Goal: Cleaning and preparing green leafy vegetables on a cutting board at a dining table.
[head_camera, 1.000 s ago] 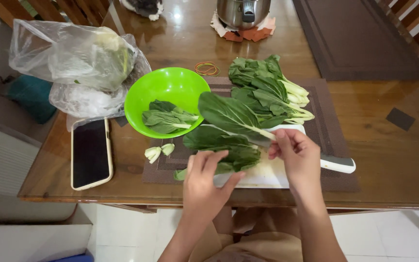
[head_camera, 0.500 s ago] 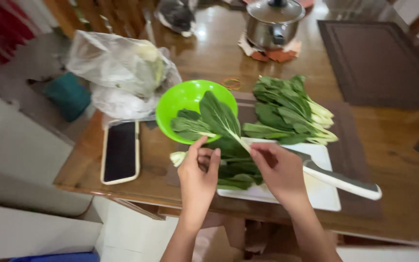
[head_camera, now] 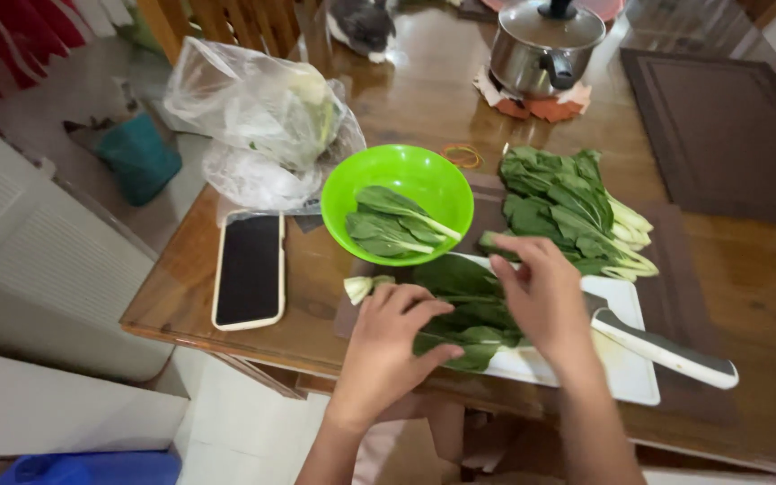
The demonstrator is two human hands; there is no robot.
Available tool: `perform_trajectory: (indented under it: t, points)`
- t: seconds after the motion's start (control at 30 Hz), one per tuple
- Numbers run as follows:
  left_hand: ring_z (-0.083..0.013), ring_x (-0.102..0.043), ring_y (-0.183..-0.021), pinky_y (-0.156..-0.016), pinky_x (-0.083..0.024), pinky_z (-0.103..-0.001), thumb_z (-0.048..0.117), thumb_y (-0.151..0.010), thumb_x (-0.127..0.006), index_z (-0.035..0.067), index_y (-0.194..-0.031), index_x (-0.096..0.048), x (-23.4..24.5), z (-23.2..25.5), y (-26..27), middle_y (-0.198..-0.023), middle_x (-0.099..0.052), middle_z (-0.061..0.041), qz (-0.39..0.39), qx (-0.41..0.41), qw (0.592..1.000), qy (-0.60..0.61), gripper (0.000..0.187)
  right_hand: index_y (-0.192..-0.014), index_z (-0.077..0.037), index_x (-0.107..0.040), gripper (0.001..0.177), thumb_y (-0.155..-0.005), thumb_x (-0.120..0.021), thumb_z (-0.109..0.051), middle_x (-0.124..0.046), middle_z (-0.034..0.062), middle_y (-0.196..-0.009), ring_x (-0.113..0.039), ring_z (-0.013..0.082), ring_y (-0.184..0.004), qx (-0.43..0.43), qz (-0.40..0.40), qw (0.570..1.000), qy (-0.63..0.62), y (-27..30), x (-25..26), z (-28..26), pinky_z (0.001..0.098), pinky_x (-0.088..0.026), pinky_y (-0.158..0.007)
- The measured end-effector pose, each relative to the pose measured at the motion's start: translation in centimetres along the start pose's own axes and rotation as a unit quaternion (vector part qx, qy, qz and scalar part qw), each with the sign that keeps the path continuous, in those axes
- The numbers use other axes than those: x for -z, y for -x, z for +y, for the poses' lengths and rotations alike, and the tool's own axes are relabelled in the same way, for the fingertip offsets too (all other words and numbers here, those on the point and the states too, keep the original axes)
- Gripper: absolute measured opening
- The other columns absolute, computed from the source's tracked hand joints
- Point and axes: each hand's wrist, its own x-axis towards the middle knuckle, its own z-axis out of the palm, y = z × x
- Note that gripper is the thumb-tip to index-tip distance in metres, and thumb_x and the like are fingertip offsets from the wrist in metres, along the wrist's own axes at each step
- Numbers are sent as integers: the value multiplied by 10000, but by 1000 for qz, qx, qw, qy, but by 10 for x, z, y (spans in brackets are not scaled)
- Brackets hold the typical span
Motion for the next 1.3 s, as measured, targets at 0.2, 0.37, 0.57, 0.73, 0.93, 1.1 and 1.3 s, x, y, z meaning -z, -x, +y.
perform_trajectory:
  t: [0.2,0.37,0.57,0.73,0.93,1.1,1.3]
  points:
    - [-284,-569,-1043,-887,-409,-440,388,-687,-886,133,-989,-758,-17,3,3,-1041,-650,-30,-100,-45,994,-27,416,-1044,-119,-779,210,-842,-760,-171,-736,70,-931,-688,235,-702,-96,-188,977,11,39,48,14,351,-537,-622]
    - [-262,-583,-1063,-900,-426,-423,313,-727,-888,144,-979,-746,-23,3,10,-1050,-642,-15,-115,-27,992,-43,335,-935,-107,-767,140,-806,-771,-162,-708,76,-930,-681,283,-831,-22,-208,978,16,66,53,33,380,-550,-695]
    - [-306,-577,-1052,-857,-425,-439,248,-630,-855,116,-991,-763,-18,0,17,-1066,-654,-53,-107,-70,990,-65,396,-921,-116,-773,180,-743,-790,-135,-667,79,-953,-652,321,-898,78,-159,983,57,67,43,22,423,-537,-752]
    - [-272,-663,-1006,-880,-488,-387,207,-835,-826,120,-969,-738,-20,-8,21,-1055,-703,-28,-5,-8,999,-35,182,-880,-70,-716,116,-796,-780,-119,-629,90,-964,-638,294,-889,88,-118,989,-2,67,41,16,395,-536,-742]
    - [-131,-640,-891,-767,-523,-252,101,-965,-702,49,-1137,-719,-22,-13,14,-1088,-678,-53,210,160,956,131,181,-931,-55,-749,104,-865,-762,-135,-687,64,-741,-613,186,-612,-135,-100,981,-95,66,33,22,301,-494,-558]
    - [-91,-628,-873,-710,-518,-223,108,-955,-706,35,-1135,-718,-25,-19,8,-1108,-678,-48,229,174,943,167,194,-975,-56,-758,117,-897,-748,-143,-712,87,-734,-601,184,-576,-148,-31,983,-105,35,12,4,298,-491,-554]
    - [-118,-640,-834,-681,-527,-244,111,-920,-731,45,-1114,-720,-23,-18,-4,-1077,-685,-52,228,172,947,146,205,-1050,-17,-726,162,-917,-738,-109,-703,138,-929,-667,276,-718,63,51,996,-25,-20,-40,-7,357,-528,-662]
